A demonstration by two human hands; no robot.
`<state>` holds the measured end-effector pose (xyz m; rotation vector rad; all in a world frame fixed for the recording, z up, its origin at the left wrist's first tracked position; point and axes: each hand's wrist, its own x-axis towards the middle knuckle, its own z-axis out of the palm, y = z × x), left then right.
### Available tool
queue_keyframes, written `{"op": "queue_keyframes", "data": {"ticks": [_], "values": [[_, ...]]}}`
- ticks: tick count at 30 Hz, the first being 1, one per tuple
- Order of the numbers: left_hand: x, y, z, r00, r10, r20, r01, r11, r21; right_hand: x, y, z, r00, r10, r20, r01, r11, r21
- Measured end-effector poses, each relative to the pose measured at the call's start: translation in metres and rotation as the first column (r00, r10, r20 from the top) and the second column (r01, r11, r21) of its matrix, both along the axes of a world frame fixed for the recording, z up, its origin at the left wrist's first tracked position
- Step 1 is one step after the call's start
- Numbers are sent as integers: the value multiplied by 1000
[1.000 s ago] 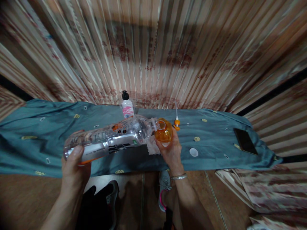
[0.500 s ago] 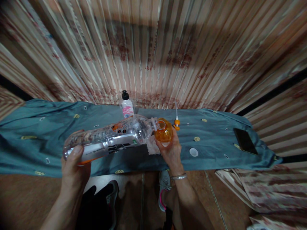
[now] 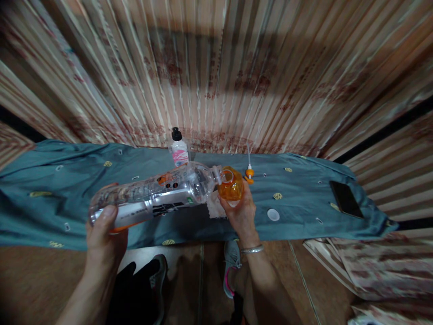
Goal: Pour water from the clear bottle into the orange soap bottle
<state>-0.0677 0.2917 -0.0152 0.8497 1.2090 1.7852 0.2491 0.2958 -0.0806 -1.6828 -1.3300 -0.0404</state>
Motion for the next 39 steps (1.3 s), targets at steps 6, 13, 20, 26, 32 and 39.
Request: {"op": "queue_keyframes", "data": {"ticks": [6, 13, 20, 26, 32, 39], "values": [[11, -1, 5, 998, 67, -11, -67, 997, 36, -1, 0, 0, 1000, 8, -18, -7, 1000, 9], [13, -2, 12, 993, 74, 97, -75, 997, 11, 1, 0, -1, 1000, 14, -13, -14, 1000, 1], [14, -2, 17, 988, 89, 130, -88, 996, -12, 1, 0, -2, 1000, 10, -6, -10, 1000, -11], [14, -2, 17, 990, 58, 130, -54, 998, -32, 2, 0, -2, 1000, 9, -21, -10, 1000, -13], [16, -1, 19, 985, 88, 146, -83, 996, -36, 0, 0, -3, 1000, -2, -29, 2, 1000, -9], [15, -2, 18, 990, 84, 117, -81, 996, -32, 3, 0, -5, 1000, 7, -27, -8, 999, -45]]}}
